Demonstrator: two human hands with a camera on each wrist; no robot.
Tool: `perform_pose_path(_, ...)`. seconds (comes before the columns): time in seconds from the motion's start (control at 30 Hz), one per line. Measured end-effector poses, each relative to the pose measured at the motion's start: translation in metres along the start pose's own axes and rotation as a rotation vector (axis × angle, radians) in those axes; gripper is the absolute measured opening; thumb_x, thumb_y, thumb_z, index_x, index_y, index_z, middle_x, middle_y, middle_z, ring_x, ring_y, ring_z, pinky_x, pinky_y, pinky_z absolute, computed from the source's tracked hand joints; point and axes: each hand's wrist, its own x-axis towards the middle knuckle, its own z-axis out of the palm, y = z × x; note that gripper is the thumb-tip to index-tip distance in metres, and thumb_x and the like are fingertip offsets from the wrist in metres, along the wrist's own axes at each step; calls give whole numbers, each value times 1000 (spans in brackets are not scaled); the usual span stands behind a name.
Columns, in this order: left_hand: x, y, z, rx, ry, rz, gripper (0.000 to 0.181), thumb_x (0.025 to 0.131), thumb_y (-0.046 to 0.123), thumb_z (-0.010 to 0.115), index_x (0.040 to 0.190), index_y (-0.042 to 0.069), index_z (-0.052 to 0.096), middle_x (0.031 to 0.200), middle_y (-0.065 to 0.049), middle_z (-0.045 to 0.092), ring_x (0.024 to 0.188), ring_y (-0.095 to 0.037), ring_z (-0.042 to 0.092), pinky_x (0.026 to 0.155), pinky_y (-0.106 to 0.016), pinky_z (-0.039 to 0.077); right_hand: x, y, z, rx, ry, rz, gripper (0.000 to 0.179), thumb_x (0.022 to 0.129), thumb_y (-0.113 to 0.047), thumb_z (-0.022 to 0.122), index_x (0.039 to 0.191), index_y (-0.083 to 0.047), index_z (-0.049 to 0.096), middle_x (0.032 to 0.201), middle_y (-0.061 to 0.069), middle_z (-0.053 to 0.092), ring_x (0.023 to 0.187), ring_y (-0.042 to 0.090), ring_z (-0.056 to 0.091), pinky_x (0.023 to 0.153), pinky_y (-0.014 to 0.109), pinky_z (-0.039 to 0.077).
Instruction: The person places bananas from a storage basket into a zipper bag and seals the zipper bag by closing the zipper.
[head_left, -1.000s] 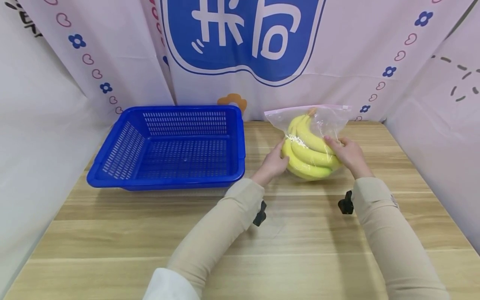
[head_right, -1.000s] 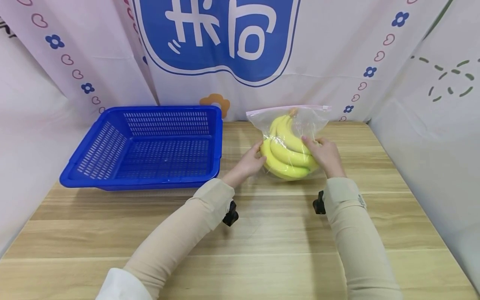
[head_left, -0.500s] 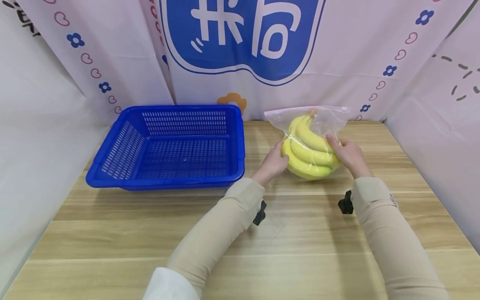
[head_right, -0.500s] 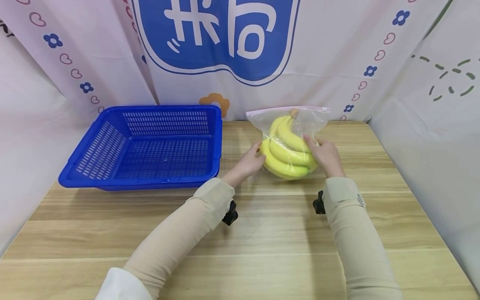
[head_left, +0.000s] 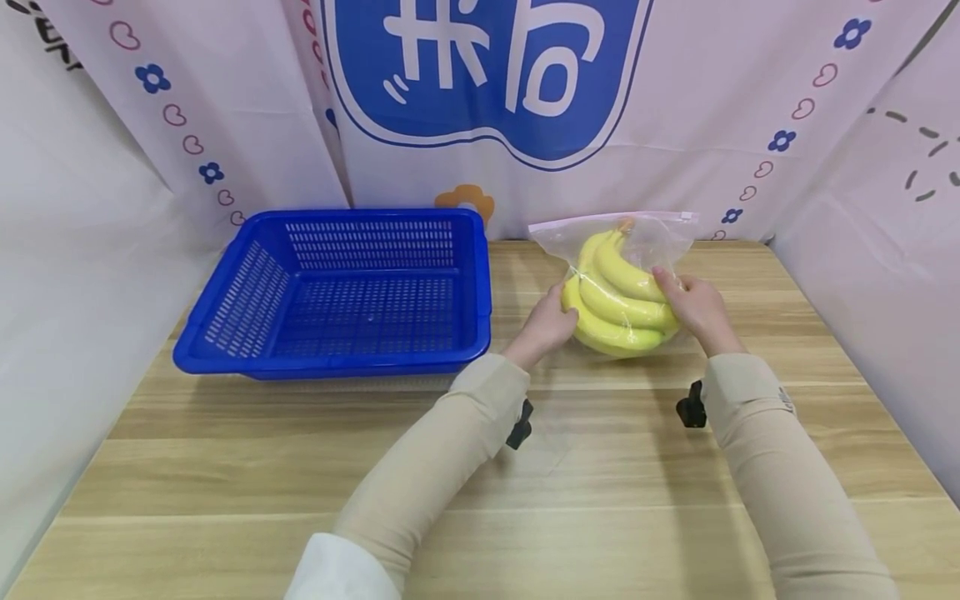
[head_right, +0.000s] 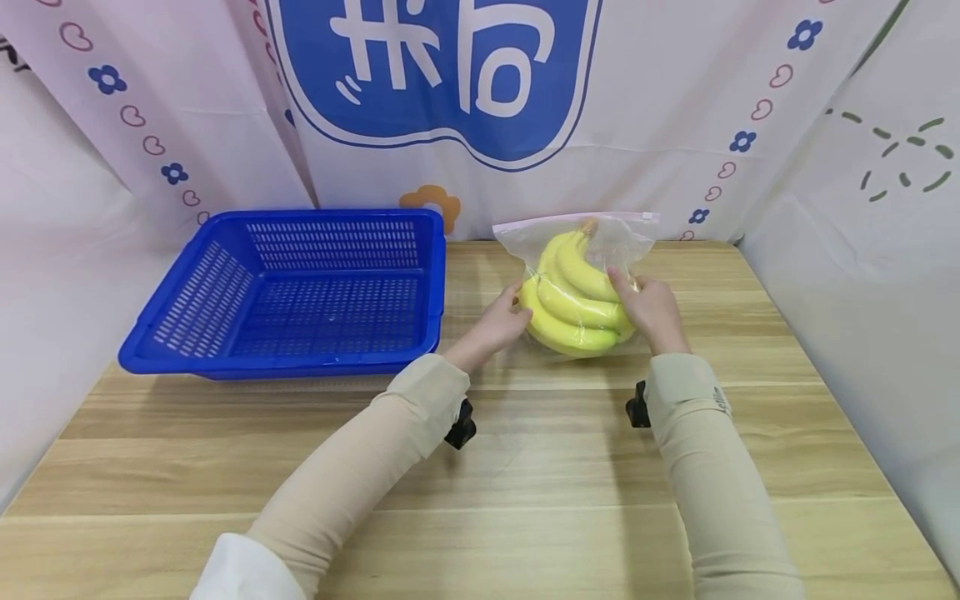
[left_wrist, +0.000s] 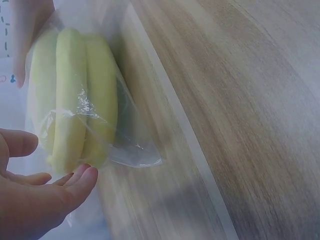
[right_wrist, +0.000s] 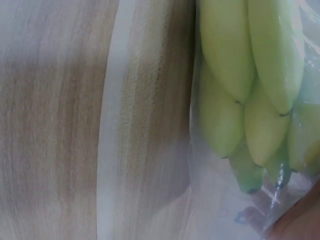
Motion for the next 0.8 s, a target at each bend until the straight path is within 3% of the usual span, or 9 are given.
perform_pose_path(0.23,-2,2,-2,-16,14,0,58,98,11,41,151,4,19,154,-17,33,135,-29,43,113,-40,36,3,1,-1,-9,26,3,93,93,-69,18,146,6,26,148,35,28,137,51,27,112,59,26)
perform_pose_path(0.37,-4,5,-6,14,35,-5,55,98,9,38,150,0,21,150,-20,37,125,-30,49,107,-40,41,5,-1,0,23,91,4,89,93,-68,18,146,3,30,149,31,31,135,50,31,111,59,28)
perform_pose_path(0.53,-4,12,-13,42,73,30,51,98,9,38,147,0,28,149,-19,40,133,-30,44,111,-40,37,3,-6,-2,182,312,-23,76,95,-63,28,146,-8,35,148,23,39,134,41,39,111,55,31)
perform_pose_path(0.67,-7,23,-18,35,91,68,49,98,11,39,146,7,33,148,-15,42,138,-28,40,114,-39,34,2,-14,-6,282,483,-68,64,97,-54,35,143,-10,41,141,16,49,130,29,45,111,44,35)
perform_pose_path(0.8,-16,38,-26,33,111,95,43,100,15,40,142,8,40,138,-14,53,129,-27,51,107,-37,42,1,-22,-12,349,600,-97,54,98,-47,39,139,-12,46,128,8,55,114,14,51,104,31,41)
